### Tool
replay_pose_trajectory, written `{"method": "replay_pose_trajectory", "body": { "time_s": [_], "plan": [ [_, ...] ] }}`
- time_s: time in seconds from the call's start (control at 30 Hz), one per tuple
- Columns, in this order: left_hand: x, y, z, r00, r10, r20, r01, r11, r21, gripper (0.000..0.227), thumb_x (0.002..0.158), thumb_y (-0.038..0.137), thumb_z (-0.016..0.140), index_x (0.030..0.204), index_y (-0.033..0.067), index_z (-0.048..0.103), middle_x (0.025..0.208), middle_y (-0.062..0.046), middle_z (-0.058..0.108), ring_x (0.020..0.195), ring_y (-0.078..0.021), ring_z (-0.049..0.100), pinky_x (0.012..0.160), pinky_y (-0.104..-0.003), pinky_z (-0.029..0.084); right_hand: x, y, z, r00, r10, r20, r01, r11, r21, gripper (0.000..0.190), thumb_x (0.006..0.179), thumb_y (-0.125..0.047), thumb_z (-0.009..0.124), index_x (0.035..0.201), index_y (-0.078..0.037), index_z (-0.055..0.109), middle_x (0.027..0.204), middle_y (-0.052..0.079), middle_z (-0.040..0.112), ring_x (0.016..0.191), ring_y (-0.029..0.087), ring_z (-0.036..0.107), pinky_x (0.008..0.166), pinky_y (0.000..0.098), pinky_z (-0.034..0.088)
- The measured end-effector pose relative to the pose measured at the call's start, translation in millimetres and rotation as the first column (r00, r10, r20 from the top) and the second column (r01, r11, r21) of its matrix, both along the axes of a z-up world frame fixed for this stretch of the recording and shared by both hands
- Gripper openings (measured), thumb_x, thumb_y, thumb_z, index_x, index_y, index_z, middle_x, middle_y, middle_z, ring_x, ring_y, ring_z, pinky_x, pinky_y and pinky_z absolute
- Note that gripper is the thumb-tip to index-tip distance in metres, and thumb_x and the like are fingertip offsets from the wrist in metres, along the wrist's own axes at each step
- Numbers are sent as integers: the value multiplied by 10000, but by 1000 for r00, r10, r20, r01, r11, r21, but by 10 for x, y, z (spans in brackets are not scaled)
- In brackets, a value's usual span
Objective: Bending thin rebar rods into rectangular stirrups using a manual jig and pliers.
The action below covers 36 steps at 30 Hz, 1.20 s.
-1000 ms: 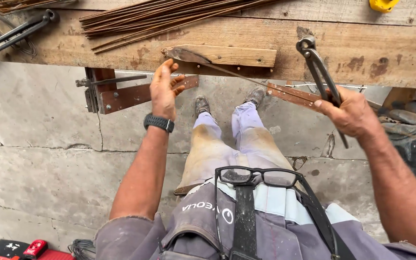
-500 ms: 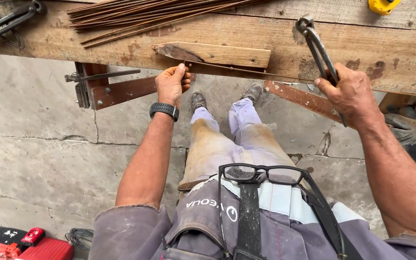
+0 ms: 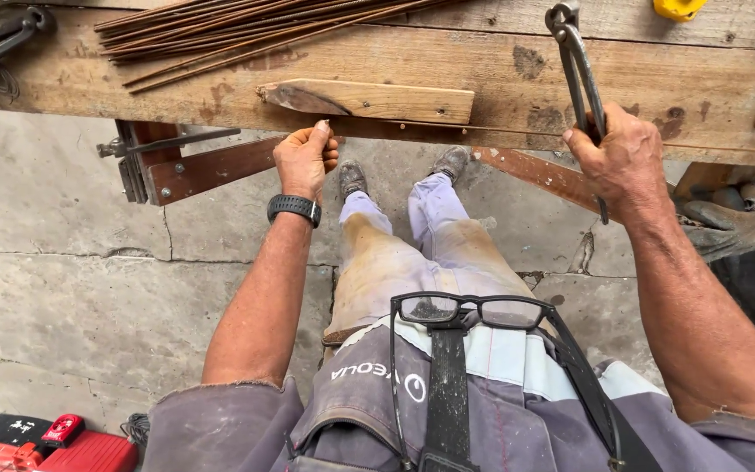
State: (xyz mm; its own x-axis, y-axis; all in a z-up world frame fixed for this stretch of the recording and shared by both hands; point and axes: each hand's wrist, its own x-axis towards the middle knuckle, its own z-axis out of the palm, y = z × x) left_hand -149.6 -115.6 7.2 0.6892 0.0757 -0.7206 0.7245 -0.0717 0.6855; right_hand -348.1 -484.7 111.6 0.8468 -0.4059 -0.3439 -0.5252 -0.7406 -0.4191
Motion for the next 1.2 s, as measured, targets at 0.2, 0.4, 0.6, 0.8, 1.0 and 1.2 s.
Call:
{"method": "replay_pose_trajectory", "body": {
  "time_s": [0.2,0.4,0.6,0.8,1.0,1.2],
  "plan": [
    [-30,-85,250,996,-55,-75,60,996,70,251,938,222,695,768,38,686,654,-69,677,489,-100,578,430,-199,519,-275,-58,-515,995,81,58,-75,992,-103,274,1022,-213,790,949,-19,610,849,155,620,788,336,578,655,468,463],
    [18,-51,232,973,-57,-226,88,987,132,374,851,398,743,816,25,732,639,-94,682,455,-121,588,394,-198,460,-261,70,-696,990,37,139,14,936,-351,317,894,-263,825,899,-68,576,958,124,583,901,273,485,726,386,443],
    [26,65,-13,966,-141,-218,163,983,88,378,856,433,719,763,76,634,603,-78,639,446,-138,583,371,-223,385,-410,53,-199,998,2,57,1,999,-40,279,1084,-169,732,937,-75,514,932,92,521,835,242,499,733,409,467],
    [141,-88,325,942,-142,-304,169,984,63,290,924,369,638,959,87,579,850,-87,726,619,-156,674,430,-229,502,-603,-38,187,896,-86,-436,302,838,455,300,1031,-264,569,858,-86,737,824,72,739,756,198,687,685,360,539],
    [103,-115,296,935,-192,-299,233,967,107,294,922,379,621,844,95,626,698,-36,649,566,-132,596,449,-217,463,-320,-120,271,724,17,-690,580,528,621,471,961,-239,540,1401,-86,603,991,240,782,909,307,727,676,413,560],
    [61,-97,266,941,-180,-287,221,968,119,332,924,445,624,875,117,613,705,-27,636,589,-139,612,472,-218,472,65,-269,228,619,239,-748,570,519,637,581,899,-311,510,1459,-164,558,1187,251,789,1074,351,751,877,452,574]
  ]
}}
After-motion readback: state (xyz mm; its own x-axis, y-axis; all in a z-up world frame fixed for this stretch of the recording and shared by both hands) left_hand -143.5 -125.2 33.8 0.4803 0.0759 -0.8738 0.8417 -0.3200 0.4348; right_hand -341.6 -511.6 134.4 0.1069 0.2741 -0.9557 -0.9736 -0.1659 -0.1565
